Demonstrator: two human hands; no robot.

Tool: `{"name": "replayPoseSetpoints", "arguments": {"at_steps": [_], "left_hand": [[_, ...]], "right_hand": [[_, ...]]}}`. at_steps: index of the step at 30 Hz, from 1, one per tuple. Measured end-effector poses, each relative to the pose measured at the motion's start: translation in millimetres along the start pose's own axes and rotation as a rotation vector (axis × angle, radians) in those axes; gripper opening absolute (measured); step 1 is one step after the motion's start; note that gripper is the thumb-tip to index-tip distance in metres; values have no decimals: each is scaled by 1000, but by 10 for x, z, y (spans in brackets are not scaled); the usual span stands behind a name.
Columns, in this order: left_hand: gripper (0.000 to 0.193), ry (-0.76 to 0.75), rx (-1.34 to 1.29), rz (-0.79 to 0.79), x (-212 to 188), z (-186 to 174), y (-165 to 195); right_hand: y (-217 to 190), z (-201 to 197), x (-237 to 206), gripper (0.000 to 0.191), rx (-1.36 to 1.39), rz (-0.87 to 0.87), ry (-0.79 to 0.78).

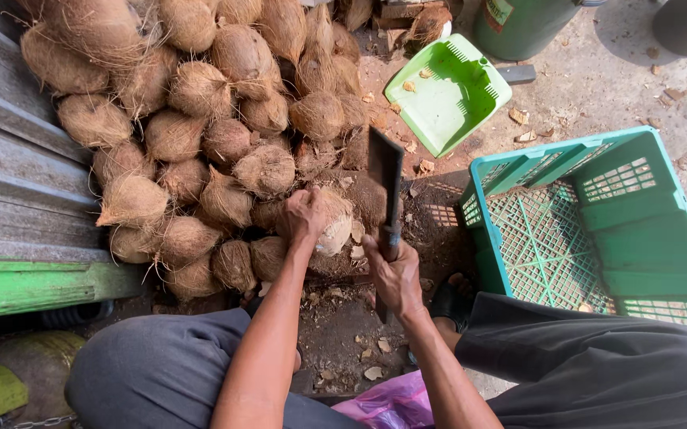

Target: The person sits on the ground beside a large pile of husked-in coconuts and uses a machete to chop and strip the fibrous husk off one coconut at a time, rotating the coconut between strikes, then sets the trimmed coconut aside and reaches for the next one.

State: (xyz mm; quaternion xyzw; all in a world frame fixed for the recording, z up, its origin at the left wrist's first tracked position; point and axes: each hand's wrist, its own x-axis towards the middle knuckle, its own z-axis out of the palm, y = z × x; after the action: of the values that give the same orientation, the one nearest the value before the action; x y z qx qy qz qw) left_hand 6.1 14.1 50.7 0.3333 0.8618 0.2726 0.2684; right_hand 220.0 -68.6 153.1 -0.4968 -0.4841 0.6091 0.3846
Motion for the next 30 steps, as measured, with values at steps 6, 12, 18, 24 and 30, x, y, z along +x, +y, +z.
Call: {"name": "replayPoseSetpoints", "arguments": {"at_steps": [6,12,18,24,30], "left_hand": [[42,21,-64,23,-48,-92,52],[51,9,-21,51,-84,-82,75],[44,-4,-46,-9,-148,-151,37],[54,-76,-16,55,-170,-223,50],[46,-64,-59,51,-172,-211,32]], "right_hand": [[75,150,10,27,-295,339,-42],[379,54,100,49,-439,39,107],[631,43,174,25,-400,516,-161],[263,16,145,42,-304,346,-32],[375,-44,65,39,-140,57,137]]}}
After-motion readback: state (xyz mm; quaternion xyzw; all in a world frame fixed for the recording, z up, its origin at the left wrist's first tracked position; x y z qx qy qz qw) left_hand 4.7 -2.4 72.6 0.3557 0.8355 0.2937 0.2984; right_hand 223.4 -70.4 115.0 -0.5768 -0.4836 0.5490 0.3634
